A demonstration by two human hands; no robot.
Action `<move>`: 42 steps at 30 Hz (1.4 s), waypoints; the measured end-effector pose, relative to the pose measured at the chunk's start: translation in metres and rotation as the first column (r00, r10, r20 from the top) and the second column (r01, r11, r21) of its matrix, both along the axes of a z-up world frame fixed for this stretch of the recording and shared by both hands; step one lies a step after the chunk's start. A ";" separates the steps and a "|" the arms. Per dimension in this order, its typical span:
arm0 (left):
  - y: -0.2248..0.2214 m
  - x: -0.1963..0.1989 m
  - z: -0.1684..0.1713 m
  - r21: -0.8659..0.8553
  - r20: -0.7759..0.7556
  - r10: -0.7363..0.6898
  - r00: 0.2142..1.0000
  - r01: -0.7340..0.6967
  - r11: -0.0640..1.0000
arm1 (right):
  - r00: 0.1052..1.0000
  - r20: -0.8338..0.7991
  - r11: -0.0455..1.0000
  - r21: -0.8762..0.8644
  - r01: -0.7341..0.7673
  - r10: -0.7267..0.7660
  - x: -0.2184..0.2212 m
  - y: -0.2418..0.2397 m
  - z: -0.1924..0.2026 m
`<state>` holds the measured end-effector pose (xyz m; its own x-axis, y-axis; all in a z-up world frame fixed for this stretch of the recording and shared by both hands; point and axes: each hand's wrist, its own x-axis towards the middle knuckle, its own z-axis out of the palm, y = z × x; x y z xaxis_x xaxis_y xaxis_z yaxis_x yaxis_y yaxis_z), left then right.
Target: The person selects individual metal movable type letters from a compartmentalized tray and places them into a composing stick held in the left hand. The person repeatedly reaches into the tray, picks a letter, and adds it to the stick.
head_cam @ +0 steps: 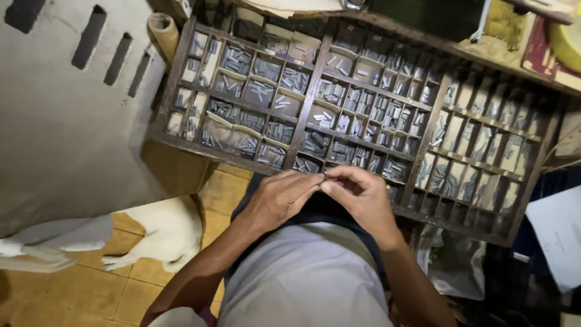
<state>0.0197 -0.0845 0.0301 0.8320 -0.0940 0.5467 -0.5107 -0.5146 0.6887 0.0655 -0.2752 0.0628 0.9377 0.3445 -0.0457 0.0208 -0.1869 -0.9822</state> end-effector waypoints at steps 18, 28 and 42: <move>-0.024 0.006 0.006 -0.491 -0.196 -0.031 0.980 -0.070 0.868 | 0.969 0.234 0.997 0.019 0.073 -0.075 -0.007 -0.001 0.014; -0.024 0.004 0.003 -0.534 -0.240 -0.027 0.970 -0.109 0.838 | 0.968 0.253 1.000 -0.021 0.012 -0.006 0.000 -0.002 0.001; 0.050 -0.058 -0.018 -0.528 -0.401 0.192 0.896 -0.398 0.750 | 0.904 0.257 0.930 -0.235 -0.284 0.341 0.050 0.119 -0.041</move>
<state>-0.0384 -0.0341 0.0119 0.8915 0.4356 0.1248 -0.1154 -0.0482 0.9922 0.1152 -0.1566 0.0219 0.7644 0.6339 0.1174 0.3853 -0.3032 -0.8716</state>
